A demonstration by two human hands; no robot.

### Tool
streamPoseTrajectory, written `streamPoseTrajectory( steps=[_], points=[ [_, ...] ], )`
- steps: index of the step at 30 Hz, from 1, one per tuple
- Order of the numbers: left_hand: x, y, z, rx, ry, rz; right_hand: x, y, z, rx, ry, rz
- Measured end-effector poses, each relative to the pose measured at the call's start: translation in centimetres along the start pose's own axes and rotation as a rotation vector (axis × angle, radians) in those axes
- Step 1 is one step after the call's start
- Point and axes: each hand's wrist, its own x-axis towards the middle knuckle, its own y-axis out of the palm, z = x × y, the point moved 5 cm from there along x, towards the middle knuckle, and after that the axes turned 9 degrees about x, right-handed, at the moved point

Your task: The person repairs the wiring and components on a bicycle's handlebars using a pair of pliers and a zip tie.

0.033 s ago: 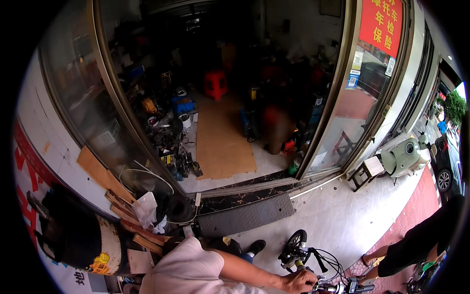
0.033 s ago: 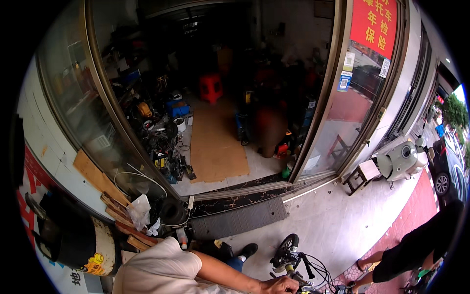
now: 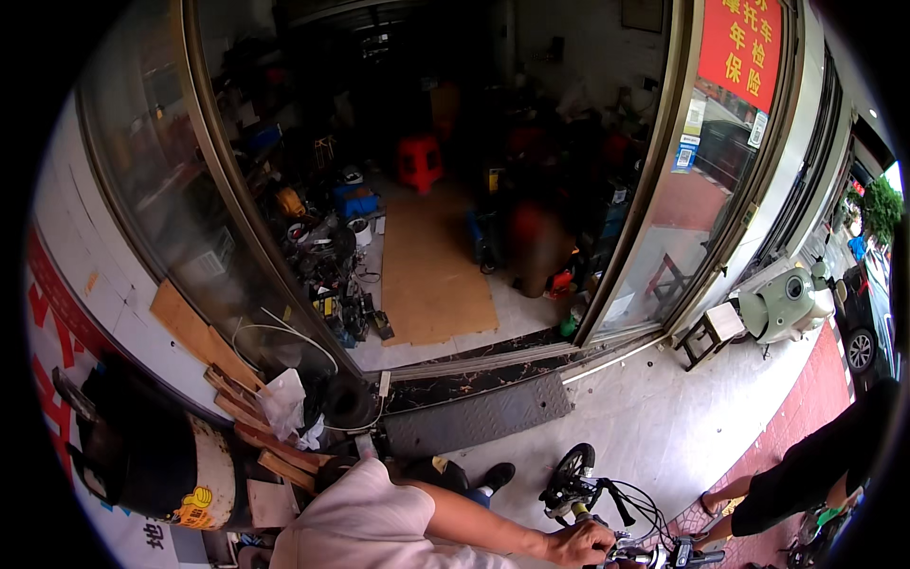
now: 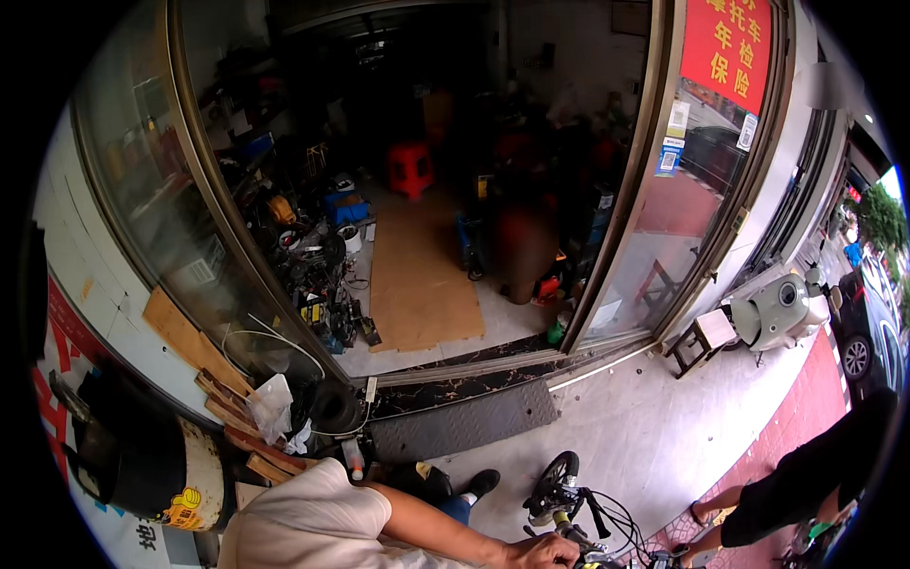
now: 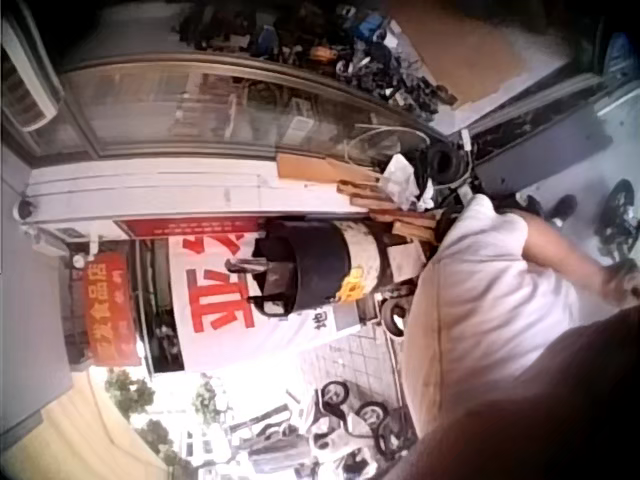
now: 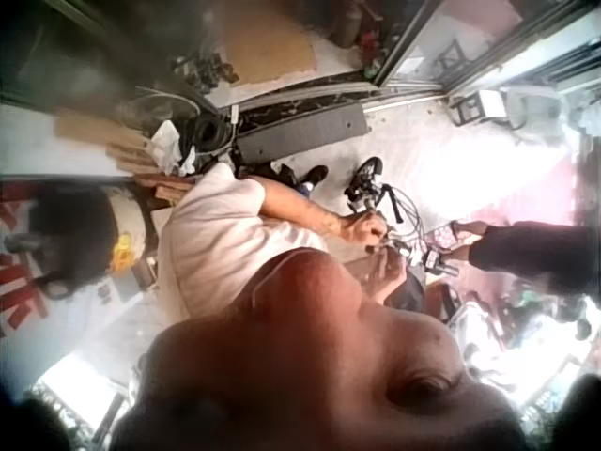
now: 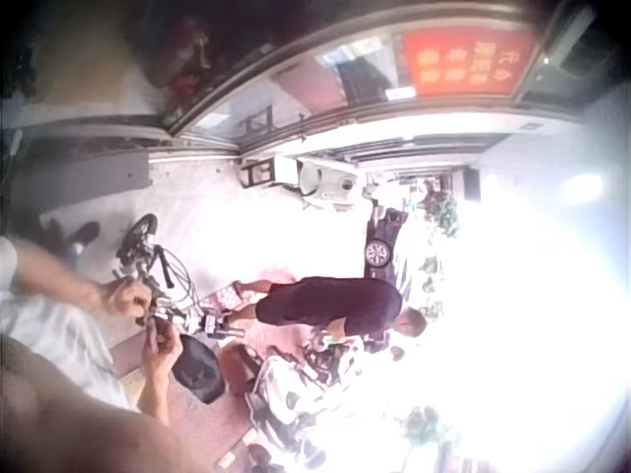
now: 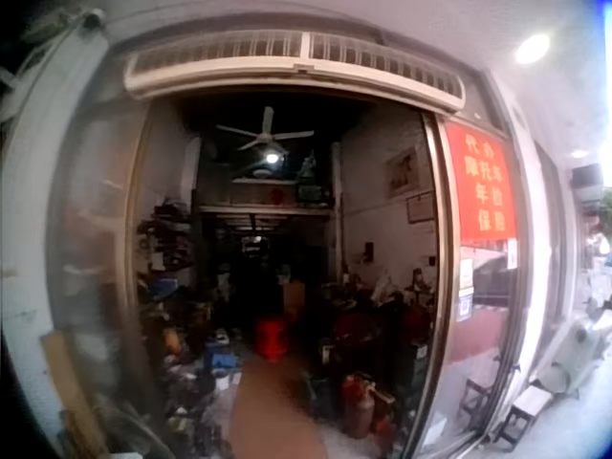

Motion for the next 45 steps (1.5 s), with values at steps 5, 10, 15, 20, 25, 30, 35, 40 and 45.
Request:
streamPoseTrajectory(
  steps=[5,10,15,20,25,30,35,40,45],
  points=[
    [-1.2,1.2,1.9,0.046,-0.026,-0.024,0.2,0.6,2.3,-0.102,-0.084,0.031],
    [-2.4,1.1,0.5,-0.069,0.060,-0.082,-0.1,-0.9,1.1,-0.125,-0.126,0.045],
    [-3.6,1.1,2.8,0.326,-0.167,0.141,1.3,-2.6,0.8,-0.345,-0.338,0.009],
    [-4.1,0.8,4.1,0.052,-0.508,0.357,4.8,-0.1,4.6,-0.550,-0.211,0.081],
    [-4.4,-0.2,2.4,-0.152,-0.697,0.273,7.1,-0.1,3.0,-0.668,-0.319,0.214],
    [-4.1,-0.1,3.1,-0.065,-0.569,0.261,7.6,0.6,1.2,-0.652,-0.248,0.191],
    [-4.1,-0.2,3.6,-0.017,-0.464,0.223,7.4,1.6,-0.1,-0.818,-0.290,0.163],
    [-4.7,0.7,4.7,-0.269,-0.504,0.192,8.0,2.1,-0.7,-0.812,-0.261,0.180],
    [-4.8,0.3,4.5,-0.512,-0.606,0.235,9.0,3.0,-0.2,-0.808,-0.206,0.233]
  ],
)
